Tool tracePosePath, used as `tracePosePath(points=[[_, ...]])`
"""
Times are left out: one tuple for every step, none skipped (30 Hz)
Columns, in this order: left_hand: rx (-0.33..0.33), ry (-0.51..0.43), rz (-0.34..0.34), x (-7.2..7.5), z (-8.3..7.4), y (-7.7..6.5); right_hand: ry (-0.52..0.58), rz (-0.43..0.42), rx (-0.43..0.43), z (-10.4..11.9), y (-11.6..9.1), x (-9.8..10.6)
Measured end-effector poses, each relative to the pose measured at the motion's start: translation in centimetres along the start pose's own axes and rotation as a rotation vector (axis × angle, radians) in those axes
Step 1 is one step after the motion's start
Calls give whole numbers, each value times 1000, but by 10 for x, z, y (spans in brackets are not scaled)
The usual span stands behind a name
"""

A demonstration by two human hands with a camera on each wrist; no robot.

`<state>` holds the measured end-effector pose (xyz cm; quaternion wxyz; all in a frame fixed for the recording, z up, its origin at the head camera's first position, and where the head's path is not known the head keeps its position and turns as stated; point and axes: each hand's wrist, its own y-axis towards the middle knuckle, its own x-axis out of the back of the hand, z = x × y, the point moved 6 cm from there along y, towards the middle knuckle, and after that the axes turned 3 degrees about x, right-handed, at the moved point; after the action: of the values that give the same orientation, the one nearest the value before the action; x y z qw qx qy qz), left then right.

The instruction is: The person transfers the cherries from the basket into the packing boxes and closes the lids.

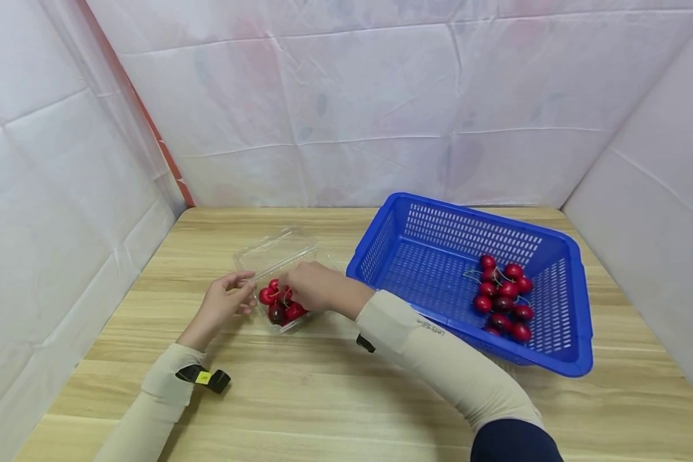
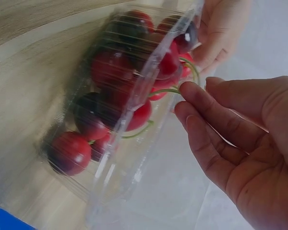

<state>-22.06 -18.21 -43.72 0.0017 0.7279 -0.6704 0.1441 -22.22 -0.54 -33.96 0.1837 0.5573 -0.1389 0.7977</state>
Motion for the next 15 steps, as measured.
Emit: tracePosePath(points=[[2,0,0,0,0,0,0,-10,12,1,-2,2],[2,1,-1,0,0,0,2,-21,24,2,-4,5],[2,2,-1,0,1,0,5,-32,36,4,-6,9],[2,5,-2,0,1,-1,12,-47,46,5,-10,13],[1,9,-3,0,1,-1,13,-65,60,7,-14,19],[1,10,-5,0,0,-1,15,-82,69,8,-18,25],[2,13,-8,0,1,-1,17,-100,81,9,-24,32],[2,16,-11,1,0,-1,21,-112,87,10,-29,39],[2,19,-11,1,0,-1,19,-124,88,10,-36,46],[2,22,-14,1,0,-1,13,-139,90,10,-42,53],[1,24,-14,1,0,-1,4,-154,88,9,-49,61],[2,24,-16,1,0,-1,-4,-166,78,7,-57,68],[1,26,-15,1,0,-1,-13,-182,66,5,-64,75],[-1,25,-16,1,0,-1,-20,-193,43,1,-72,82],[-3,25,-16,1,0,-1,-32,-207,19,-4,-79,88]])
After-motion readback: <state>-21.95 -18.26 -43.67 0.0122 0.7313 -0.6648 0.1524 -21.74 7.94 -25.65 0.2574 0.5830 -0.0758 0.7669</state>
